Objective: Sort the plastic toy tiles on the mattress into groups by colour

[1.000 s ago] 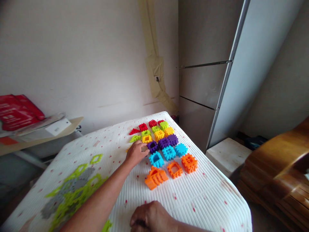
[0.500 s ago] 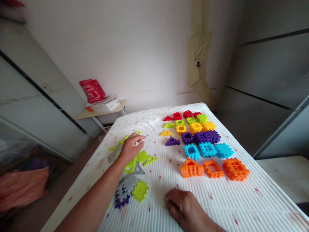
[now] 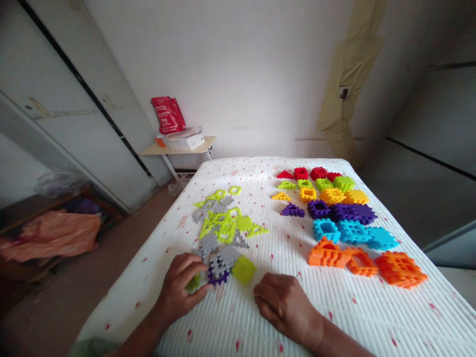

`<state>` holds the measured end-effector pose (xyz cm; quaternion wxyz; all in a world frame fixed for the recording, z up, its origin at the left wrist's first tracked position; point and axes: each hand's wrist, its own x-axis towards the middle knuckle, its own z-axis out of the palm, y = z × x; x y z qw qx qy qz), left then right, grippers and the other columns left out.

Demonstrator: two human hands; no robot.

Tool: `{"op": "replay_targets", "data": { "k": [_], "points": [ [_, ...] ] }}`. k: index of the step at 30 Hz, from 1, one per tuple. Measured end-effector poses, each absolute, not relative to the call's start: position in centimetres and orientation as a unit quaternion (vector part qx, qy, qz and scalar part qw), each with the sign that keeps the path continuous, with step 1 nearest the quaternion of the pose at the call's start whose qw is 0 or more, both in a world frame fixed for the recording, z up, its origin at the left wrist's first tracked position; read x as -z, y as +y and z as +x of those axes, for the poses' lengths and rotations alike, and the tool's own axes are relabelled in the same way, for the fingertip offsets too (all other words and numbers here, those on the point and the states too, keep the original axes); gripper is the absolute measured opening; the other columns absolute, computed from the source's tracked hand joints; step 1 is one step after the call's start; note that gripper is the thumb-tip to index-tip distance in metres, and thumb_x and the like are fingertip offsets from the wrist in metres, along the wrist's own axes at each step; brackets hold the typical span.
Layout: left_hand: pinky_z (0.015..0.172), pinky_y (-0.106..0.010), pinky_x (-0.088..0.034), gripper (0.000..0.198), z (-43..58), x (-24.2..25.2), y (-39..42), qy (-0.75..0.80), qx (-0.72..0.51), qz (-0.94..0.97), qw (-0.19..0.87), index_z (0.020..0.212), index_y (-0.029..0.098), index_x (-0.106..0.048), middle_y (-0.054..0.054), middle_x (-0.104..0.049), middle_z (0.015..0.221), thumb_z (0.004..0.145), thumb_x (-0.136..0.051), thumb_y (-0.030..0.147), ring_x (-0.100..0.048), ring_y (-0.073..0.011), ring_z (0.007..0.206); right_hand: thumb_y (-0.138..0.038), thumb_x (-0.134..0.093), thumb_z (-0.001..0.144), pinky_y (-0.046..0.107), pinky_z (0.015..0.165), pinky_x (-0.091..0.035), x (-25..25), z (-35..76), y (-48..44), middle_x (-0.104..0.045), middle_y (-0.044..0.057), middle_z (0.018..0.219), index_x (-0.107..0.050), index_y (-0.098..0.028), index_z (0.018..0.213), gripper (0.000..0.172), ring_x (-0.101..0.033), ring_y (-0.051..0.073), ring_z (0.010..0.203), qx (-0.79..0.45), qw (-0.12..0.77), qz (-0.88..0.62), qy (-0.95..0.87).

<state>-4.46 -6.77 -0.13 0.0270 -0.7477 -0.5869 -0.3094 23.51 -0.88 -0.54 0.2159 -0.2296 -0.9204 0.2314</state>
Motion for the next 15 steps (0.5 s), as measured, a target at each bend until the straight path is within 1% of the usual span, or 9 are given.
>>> {"op": "replay_targets", "data": {
  "k": [2, 4, 7, 11, 13, 15],
  "points": [
    [0.076, -0.039, -0.040, 0.022, -3.8, 0.2, -6.9, -0.579, 0.287, -0.762, 0.045, 0.082, 0.022, -0.065, -0.006, -0.063, 0.083, 0.068, -0.068, 0.038, -0.055, -0.0217, 0.081, -0.024, -0.036, 0.095, 0.027, 0.059, -0.037, 0.4, 21.6, -1.3, -0.058, 0.003, 0.070, -0.059, -0.018, 0.077, 0.030, -0.054, 0.013, 0.064, -0.166, 0.194, -0.182, -0.949],
    [0.078, -0.041, -0.038, 0.022, -3.6, 0.1, -6.7, -0.580, 0.271, -0.767, 0.052, 0.081, 0.022, -0.065, -0.005, -0.063, 0.085, 0.066, -0.070, 0.038, -0.055, -0.0225, 0.083, -0.023, -0.038, 0.094, 0.027, 0.056, -0.034, 0.3, 19.8, -1.4, -0.056, 0.002, 0.066, -0.057, -0.018, 0.072, 0.029, -0.050, 0.013, 0.059, -0.109, 0.184, -0.177, -0.961],
    [0.080, -0.042, -0.036, 0.019, -3.6, 0.1, -6.5, -0.578, 0.259, -0.772, 0.052, 0.081, 0.023, -0.065, -0.004, -0.063, 0.085, 0.067, -0.069, 0.035, -0.054, -0.0224, 0.084, -0.021, -0.042, 0.092, 0.028, 0.053, -0.031, 0.2, 18.1, -1.1, -0.056, 0.002, 0.065, -0.056, -0.018, 0.073, 0.024, -0.048, 0.013, 0.057, -0.057, 0.182, -0.195, -0.962],
    [0.081, -0.041, -0.035, 0.012, -3.6, 0.2, -6.5, -0.561, 0.258, -0.785, 0.059, 0.085, 0.023, -0.065, -0.004, -0.064, 0.086, 0.074, -0.062, 0.026, -0.055, -0.0204, 0.084, -0.019, -0.044, 0.091, 0.026, 0.052, -0.031, 0.0, 17.1, -0.3, -0.058, 0.002, 0.066, -0.059, -0.018, 0.081, 0.018, -0.050, 0.013, 0.056, -0.048, 0.163, -0.214, -0.962],
    [0.081, -0.040, -0.035, 0.011, -3.5, 0.2, -6.5, -0.553, 0.257, -0.790, 0.064, 0.085, 0.023, -0.065, -0.003, -0.064, 0.084, 0.078, -0.057, 0.023, -0.055, -0.0193, 0.083, -0.018, -0.045, 0.089, 0.025, 0.053, -0.033, 0.0, 16.9, 0.2, -0.061, 0.001, 0.068, -0.060, -0.019, 0.090, 0.015, -0.053, 0.012, 0.056, -0.058, 0.145, -0.237, -0.959],
    [0.080, -0.040, -0.035, 0.013, -3.5, 0.2, -6.4, -0.549, 0.257, -0.792, 0.070, 0.083, 0.023, -0.065, -0.003, -0.065, 0.080, 0.082, -0.053, 0.022, -0.055, -0.0186, 0.081, -0.018, -0.047, 0.087, 0.023, 0.053, -0.035, 0.0, 16.5, 0.7, -0.065, 0.001, 0.071, -0.058, -0.019, 0.104, 0.021, -0.058, 0.013, 0.057, -0.074, 0.128, -0.272, -0.951]
  ]
}}
